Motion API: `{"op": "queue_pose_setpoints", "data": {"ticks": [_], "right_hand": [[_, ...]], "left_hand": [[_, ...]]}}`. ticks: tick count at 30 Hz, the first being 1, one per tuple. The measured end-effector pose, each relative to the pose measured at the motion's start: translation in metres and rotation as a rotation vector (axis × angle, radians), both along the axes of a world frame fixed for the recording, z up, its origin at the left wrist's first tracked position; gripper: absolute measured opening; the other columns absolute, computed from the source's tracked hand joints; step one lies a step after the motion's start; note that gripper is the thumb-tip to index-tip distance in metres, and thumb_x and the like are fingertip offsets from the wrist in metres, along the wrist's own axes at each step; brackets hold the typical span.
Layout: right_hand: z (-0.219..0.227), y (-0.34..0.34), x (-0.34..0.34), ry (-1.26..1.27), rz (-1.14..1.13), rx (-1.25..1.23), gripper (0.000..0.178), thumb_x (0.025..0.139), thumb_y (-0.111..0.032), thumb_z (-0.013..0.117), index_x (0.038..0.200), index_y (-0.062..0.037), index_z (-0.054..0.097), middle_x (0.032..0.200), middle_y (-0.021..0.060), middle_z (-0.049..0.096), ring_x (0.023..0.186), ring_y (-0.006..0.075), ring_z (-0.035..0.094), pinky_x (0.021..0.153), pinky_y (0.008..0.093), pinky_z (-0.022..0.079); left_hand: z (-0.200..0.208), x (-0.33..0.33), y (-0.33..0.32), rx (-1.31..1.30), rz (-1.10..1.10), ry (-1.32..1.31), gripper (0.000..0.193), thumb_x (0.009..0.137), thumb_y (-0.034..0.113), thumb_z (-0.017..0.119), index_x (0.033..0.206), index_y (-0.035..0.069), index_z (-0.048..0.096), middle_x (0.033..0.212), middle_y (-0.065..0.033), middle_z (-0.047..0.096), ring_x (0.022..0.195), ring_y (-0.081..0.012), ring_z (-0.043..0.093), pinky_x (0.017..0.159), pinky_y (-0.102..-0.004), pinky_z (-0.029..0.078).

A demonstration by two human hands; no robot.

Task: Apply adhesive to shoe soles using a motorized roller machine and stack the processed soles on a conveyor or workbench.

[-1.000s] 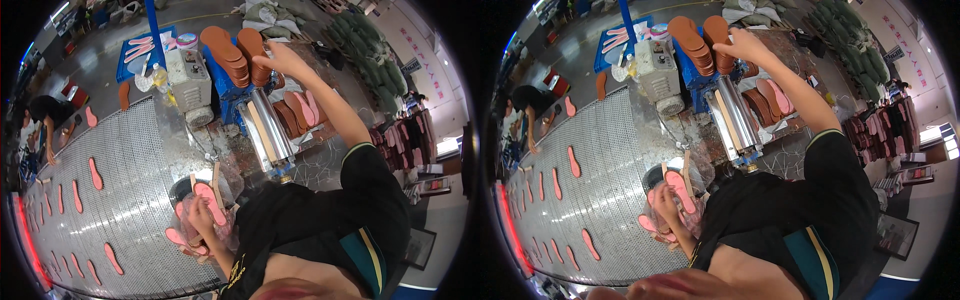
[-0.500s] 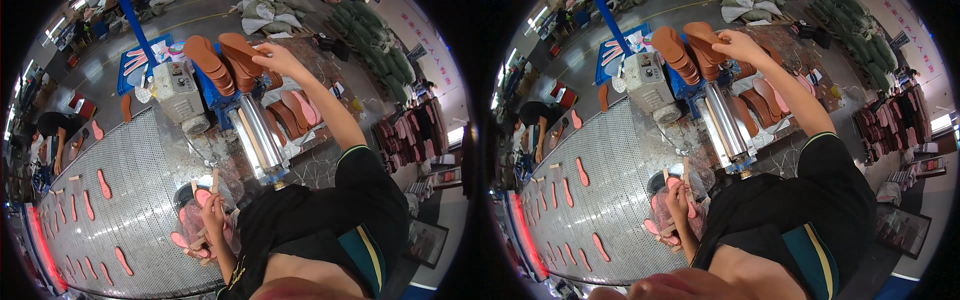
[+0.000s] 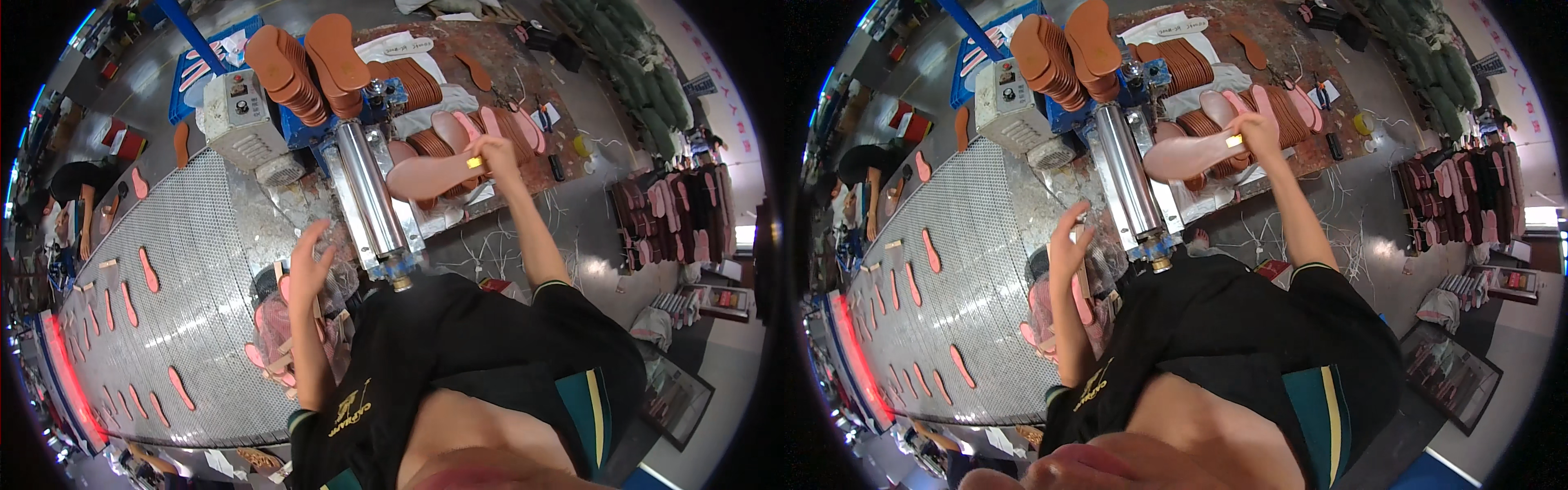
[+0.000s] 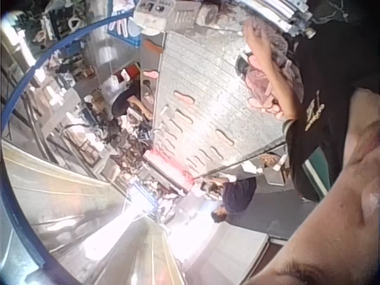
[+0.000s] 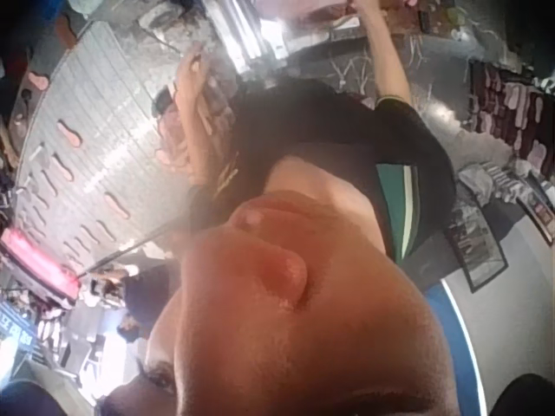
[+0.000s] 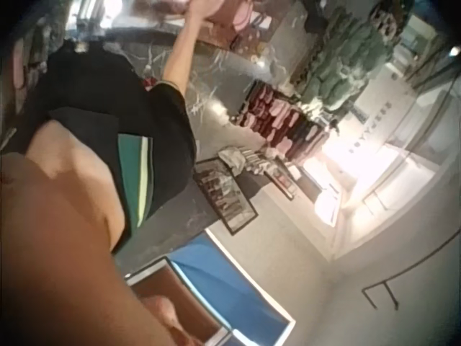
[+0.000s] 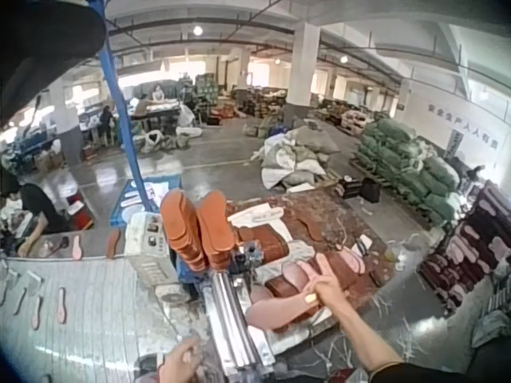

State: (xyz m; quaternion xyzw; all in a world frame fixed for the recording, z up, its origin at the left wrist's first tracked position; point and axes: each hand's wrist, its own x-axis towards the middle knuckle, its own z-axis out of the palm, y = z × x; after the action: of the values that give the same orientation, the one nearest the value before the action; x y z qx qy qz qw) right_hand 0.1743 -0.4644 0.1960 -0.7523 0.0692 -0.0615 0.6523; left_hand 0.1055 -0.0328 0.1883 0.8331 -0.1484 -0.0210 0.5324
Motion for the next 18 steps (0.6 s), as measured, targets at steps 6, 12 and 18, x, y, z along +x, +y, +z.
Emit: {"op": "queue_pose_setpoints", "data": {"ticks": [6,12,18], "right_hand": [[-0.028,0.054,0.000,-0.097,0.384,0.189,0.017,0.084,-0.008,0.047,0.086,-0.0018,0.063,0.093,0.0100,0.065,0.088,0.0148,0.059,0.078,0.0260,0.047],[-0.076,0.047,-0.050,0.305,0.042,0.404,0.029,0.096,-0.033,0.048,0.109,-0.0089,0.056,0.094,0.0050,0.062,0.081,0.0127,0.060,0.062,0.0261,0.047],[-0.195,0.009,-0.134,0.692,0.240,0.067,0.025,0.092,-0.033,0.055,0.092,-0.0077,0.060,0.069,0.0047,0.060,0.058,0.0116,0.058,0.045,0.0239,0.044]], "left_hand": [[0.025,0.040,-0.024,0.278,-0.270,-0.122,0.072,0.066,0.015,0.076,0.130,0.000,0.045,0.137,-0.0187,0.044,0.127,-0.0354,0.040,0.106,-0.0381,0.033],[0.031,0.036,-0.025,0.396,-0.260,-0.250,0.079,0.059,0.017,0.078,0.130,0.003,0.044,0.132,-0.0183,0.046,0.121,-0.0370,0.043,0.102,-0.0405,0.037],[0.032,0.020,0.025,0.537,-0.137,-0.277,0.070,0.062,0.012,0.076,0.126,0.006,0.048,0.130,-0.0137,0.048,0.120,-0.0339,0.045,0.101,-0.0411,0.038]]}}
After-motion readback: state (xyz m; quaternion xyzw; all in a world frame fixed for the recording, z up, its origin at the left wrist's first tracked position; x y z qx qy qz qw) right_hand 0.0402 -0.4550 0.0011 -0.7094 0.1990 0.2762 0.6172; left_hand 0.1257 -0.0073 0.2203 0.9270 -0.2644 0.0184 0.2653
